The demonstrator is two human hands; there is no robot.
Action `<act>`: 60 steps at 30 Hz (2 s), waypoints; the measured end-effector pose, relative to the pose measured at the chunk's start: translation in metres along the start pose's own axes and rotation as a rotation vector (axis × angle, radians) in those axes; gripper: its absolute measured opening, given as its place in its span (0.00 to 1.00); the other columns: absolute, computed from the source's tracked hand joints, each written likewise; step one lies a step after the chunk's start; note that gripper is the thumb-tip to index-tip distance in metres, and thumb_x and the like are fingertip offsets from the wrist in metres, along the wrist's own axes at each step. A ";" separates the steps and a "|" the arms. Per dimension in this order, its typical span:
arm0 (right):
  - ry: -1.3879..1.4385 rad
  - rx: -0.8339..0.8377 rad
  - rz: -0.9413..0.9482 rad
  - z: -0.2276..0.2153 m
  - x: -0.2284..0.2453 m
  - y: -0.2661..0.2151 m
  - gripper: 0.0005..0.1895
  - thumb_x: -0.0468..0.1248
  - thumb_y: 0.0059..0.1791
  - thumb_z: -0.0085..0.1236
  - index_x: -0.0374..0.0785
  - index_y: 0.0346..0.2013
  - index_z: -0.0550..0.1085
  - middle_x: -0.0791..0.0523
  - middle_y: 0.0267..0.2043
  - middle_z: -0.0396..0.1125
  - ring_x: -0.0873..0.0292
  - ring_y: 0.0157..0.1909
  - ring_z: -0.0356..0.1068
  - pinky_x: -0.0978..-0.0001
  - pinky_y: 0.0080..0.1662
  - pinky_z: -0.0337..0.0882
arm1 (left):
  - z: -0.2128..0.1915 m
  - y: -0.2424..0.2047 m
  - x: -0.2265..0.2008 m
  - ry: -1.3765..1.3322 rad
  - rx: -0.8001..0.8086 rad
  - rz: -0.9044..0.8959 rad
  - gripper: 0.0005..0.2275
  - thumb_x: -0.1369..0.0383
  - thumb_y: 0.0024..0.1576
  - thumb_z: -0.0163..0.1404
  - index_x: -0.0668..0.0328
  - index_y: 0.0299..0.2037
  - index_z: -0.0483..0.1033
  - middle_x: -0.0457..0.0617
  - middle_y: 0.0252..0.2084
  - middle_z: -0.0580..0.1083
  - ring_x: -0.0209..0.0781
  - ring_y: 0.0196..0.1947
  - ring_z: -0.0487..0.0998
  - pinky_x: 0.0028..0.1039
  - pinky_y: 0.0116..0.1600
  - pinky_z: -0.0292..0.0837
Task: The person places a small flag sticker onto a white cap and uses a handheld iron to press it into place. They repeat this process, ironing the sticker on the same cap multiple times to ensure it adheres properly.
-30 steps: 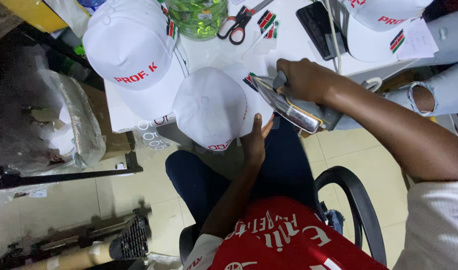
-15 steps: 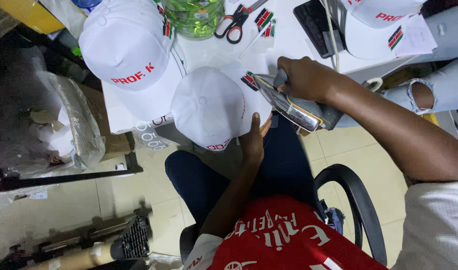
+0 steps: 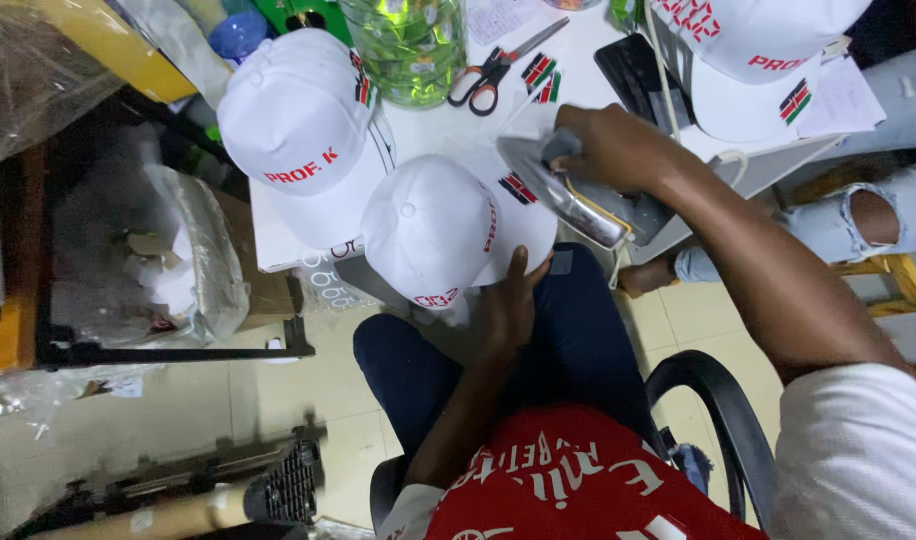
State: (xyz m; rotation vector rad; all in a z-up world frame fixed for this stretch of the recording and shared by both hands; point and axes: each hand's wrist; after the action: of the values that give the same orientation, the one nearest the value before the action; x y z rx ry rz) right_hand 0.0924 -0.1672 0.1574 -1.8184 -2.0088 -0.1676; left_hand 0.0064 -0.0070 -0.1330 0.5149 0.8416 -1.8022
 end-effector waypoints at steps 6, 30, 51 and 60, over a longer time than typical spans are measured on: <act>0.205 -0.474 -0.182 -0.007 -0.017 -0.015 0.16 0.41 0.55 0.63 0.39 0.52 0.68 0.44 0.43 0.70 0.39 0.39 0.70 0.44 0.33 0.65 | 0.058 -0.047 -0.092 0.115 -0.049 0.124 0.41 0.66 0.46 0.62 0.55 0.70 0.52 0.60 0.69 0.60 0.73 0.58 0.71 0.52 0.45 0.84; 0.546 -0.972 -0.335 0.074 -0.043 -0.017 0.26 0.41 0.57 0.56 0.40 0.67 0.58 0.46 0.65 0.58 0.44 0.63 0.64 0.55 0.56 0.67 | -0.038 -0.044 -0.125 0.126 0.477 0.495 0.39 0.69 0.55 0.62 0.65 0.73 0.49 0.60 0.71 0.60 0.59 0.71 0.60 0.52 0.73 0.59; 0.869 -0.464 -0.204 0.121 0.022 -0.086 0.21 0.35 0.49 0.66 0.33 0.55 0.75 0.43 0.36 0.72 0.45 0.40 0.76 0.54 0.40 0.76 | -0.077 -0.037 -0.132 0.349 0.465 0.533 0.33 0.82 0.45 0.58 0.69 0.64 0.65 0.68 0.62 0.69 0.60 0.63 0.65 0.59 0.69 0.52; 1.326 -0.581 -0.240 0.155 0.042 -0.078 0.23 0.34 0.53 0.57 0.32 0.62 0.67 0.44 0.46 0.73 0.62 0.35 0.71 0.69 0.35 0.76 | 0.012 -0.061 -0.125 -0.455 0.492 0.330 0.34 0.57 0.56 0.51 0.63 0.71 0.55 0.57 0.71 0.61 0.57 0.71 0.56 0.57 0.75 0.41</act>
State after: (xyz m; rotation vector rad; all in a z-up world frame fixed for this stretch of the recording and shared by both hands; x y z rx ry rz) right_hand -0.0204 -0.0827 0.0484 -1.0723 -1.1670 -1.6476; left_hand -0.0030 0.0761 -0.0210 0.4893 -0.0077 -1.7126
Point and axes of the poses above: each hand's wrist, its own y-axis towards the middle knuckle, its own z-axis out of the palm, x = y × z
